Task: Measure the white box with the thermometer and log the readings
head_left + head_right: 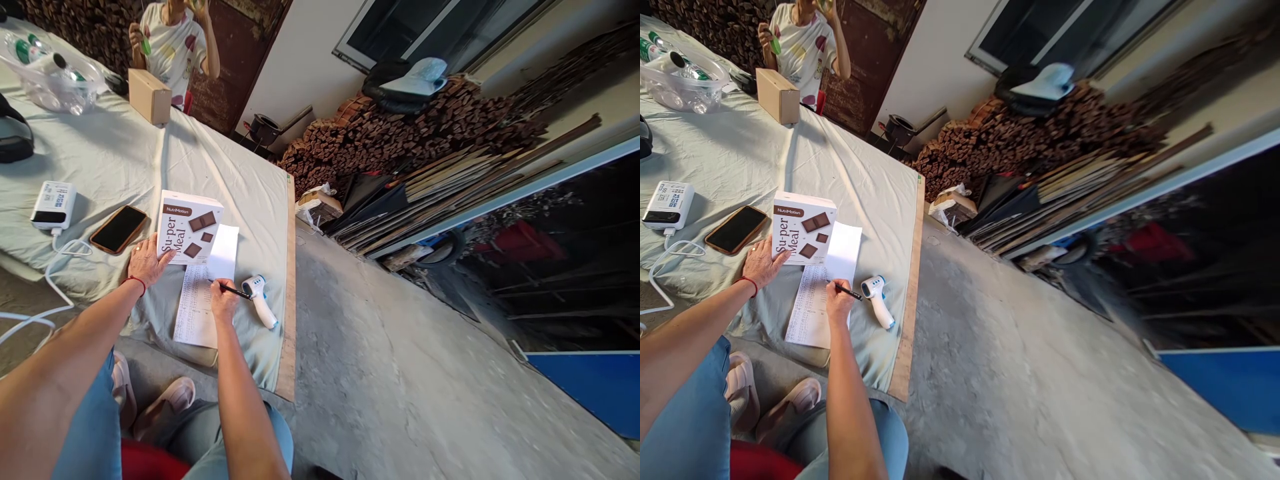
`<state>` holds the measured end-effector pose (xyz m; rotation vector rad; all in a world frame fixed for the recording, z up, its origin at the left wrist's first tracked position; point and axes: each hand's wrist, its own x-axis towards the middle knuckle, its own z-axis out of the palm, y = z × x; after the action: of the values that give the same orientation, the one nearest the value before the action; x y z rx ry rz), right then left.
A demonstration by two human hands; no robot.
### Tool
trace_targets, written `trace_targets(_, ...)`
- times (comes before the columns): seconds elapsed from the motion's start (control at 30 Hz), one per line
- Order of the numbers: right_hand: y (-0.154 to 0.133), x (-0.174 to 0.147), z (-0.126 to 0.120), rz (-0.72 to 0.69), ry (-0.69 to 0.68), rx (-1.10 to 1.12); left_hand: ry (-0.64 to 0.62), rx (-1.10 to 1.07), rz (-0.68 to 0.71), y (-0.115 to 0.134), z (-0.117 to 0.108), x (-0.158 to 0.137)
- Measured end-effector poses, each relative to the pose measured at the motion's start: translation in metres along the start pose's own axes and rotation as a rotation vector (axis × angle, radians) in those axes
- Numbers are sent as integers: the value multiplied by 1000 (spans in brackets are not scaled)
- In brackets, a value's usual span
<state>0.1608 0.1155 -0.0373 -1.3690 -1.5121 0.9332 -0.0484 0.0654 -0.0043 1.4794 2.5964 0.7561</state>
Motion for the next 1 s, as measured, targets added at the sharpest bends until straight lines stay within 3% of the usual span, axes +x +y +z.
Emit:
trace_targets(0.27,14,5,5,-37,36,11,-9,-7,-2,-1,0,0)
trace_targets(0.5,24,5,11,-177,199,-1,-11,-37,12,3,-6,-2)
trace_targets(0.6,16,4,1,-320,217,-143,-25,-63,32,1,-8,-3)
trace_targets(0.73,3,1,-33,-479,173,-438,-41,-81,63,-3,-7,-2)
trace_targets(0.87,5,-12,-57,-437,15,-764,-46,-98,83,-5,-9,0)
trace_targets(1.0,23,-34,-49,-495,41,-783,-71,-157,91,-5,-14,1)
